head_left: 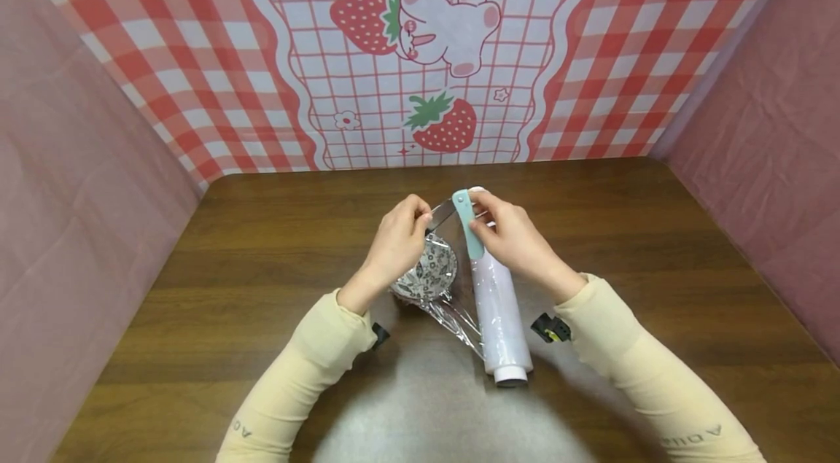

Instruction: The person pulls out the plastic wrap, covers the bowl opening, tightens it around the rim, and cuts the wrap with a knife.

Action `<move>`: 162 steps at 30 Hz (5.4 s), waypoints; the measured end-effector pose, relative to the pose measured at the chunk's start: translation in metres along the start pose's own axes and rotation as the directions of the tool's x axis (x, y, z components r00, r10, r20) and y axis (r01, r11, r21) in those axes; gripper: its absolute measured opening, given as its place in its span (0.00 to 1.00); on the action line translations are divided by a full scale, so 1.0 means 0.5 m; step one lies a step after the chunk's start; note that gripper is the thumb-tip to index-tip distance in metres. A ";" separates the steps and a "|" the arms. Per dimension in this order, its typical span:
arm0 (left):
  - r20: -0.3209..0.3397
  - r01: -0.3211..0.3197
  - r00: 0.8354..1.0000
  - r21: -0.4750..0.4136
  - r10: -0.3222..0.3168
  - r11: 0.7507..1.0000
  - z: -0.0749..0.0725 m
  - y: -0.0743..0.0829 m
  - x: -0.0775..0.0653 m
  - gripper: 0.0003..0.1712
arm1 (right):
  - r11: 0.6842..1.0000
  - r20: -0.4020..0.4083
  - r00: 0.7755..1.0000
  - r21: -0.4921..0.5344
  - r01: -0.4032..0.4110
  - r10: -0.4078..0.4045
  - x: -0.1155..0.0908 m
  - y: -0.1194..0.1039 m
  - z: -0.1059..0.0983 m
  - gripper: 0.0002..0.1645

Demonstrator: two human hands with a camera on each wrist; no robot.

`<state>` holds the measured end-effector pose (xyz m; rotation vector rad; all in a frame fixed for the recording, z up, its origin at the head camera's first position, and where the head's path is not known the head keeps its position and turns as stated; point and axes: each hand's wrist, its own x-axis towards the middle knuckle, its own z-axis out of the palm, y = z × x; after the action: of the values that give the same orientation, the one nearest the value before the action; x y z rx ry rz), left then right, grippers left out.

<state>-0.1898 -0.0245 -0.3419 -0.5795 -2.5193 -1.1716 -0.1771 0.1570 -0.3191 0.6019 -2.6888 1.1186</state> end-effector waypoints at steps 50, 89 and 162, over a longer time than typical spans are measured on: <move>0.187 -0.201 0.967 0.135 0.174 0.970 -0.032 0.000 0.033 0.03 | 0.938 0.313 0.936 -0.246 0.244 -0.161 -0.039 0.004 -0.009 0.18; 0.152 0.207 0.965 0.074 -0.216 0.976 -0.038 -0.056 0.134 0.15 | 0.924 -0.014 0.927 0.091 -0.372 0.375 0.039 0.087 0.015 0.16; 0.177 0.387 0.877 0.291 -0.447 0.875 0.124 -0.071 0.194 0.07 | 0.823 0.139 0.818 0.023 -0.567 0.559 0.103 0.096 0.063 0.15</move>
<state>-0.2979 0.0251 -0.3619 -0.1073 -3.0492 -0.9300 -0.2439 0.1499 -0.3565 -0.1597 -3.0486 1.3296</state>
